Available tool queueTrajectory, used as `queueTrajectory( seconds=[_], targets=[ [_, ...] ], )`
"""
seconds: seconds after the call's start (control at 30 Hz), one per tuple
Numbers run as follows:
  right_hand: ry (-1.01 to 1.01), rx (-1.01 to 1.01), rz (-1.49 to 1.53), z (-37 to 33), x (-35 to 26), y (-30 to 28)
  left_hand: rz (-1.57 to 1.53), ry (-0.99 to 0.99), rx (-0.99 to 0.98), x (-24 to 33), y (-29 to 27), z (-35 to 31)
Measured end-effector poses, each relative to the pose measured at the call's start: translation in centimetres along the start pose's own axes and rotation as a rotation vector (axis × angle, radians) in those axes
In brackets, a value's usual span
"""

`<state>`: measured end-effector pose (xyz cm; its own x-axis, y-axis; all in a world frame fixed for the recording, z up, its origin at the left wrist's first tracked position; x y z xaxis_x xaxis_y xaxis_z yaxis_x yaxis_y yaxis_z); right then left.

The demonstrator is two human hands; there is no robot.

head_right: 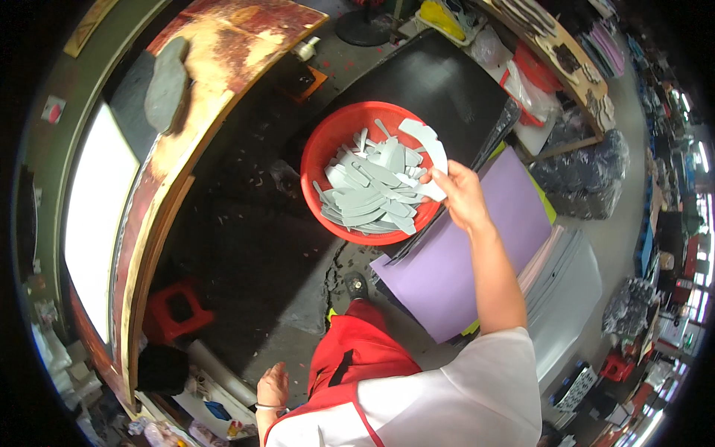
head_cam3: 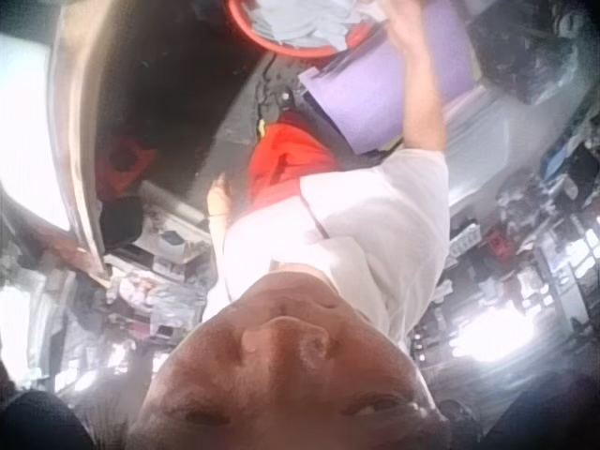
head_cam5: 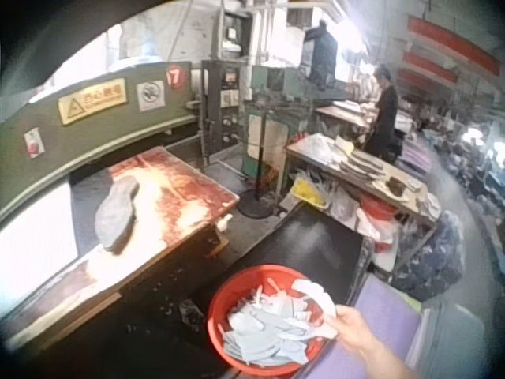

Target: The person places gray shoe insole-shaped parts into a clear plastic bag, then ties the bag closed. The person then writes on a yellow notepad with a red pen. The person then picks up the tied bag and places it on a pile of other bags.

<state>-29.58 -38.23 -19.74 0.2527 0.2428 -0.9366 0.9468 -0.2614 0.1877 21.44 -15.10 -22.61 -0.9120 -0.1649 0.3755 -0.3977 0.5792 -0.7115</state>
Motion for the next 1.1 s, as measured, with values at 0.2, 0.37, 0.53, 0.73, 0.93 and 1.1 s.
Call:
queueTrajectory(
  seconds=[0.2,0.37,0.53,0.73,0.93,1.1],
  targets=[
    [-0.067,-0.195,0.383,-9.4,0.7,13.0,-0.389,0.121,0.100,2.2,-1.7,-1.0],
    [0.160,-0.598,0.146,-23.1,8.5,30.1,-1.894,0.099,0.000,2.6,-2.3,-0.8],
    [0.367,-1.030,-0.080,-37.6,13.9,40.8,-2.164,0.333,0.369,-7.7,-7.0,-8.9],
    [0.714,-1.356,-0.272,-47.8,19.1,48.2,-1.954,0.285,0.642,-19.2,-6.4,-23.1],
    [1.142,-1.401,0.239,-56.1,23.8,59.1,-1.972,0.321,0.644,-26.8,-5.1,-34.4],
    [1.361,-1.290,0.089,-60.9,28.6,67.3,-2.057,0.217,0.774,-31.7,-4.1,-40.0]
  ],
)
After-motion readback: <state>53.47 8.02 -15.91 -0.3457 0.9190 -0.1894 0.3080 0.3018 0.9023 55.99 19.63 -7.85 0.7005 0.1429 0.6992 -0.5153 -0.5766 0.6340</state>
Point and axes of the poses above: each hand's wrist, its own z-axis towards the middle knuckle, its own y-axis out of the palm, x = y × z, the point moved 8 cm from there along z, towards the middle knuckle, and after that the axes turned 1 degree about -z, right-handed, at the moved point
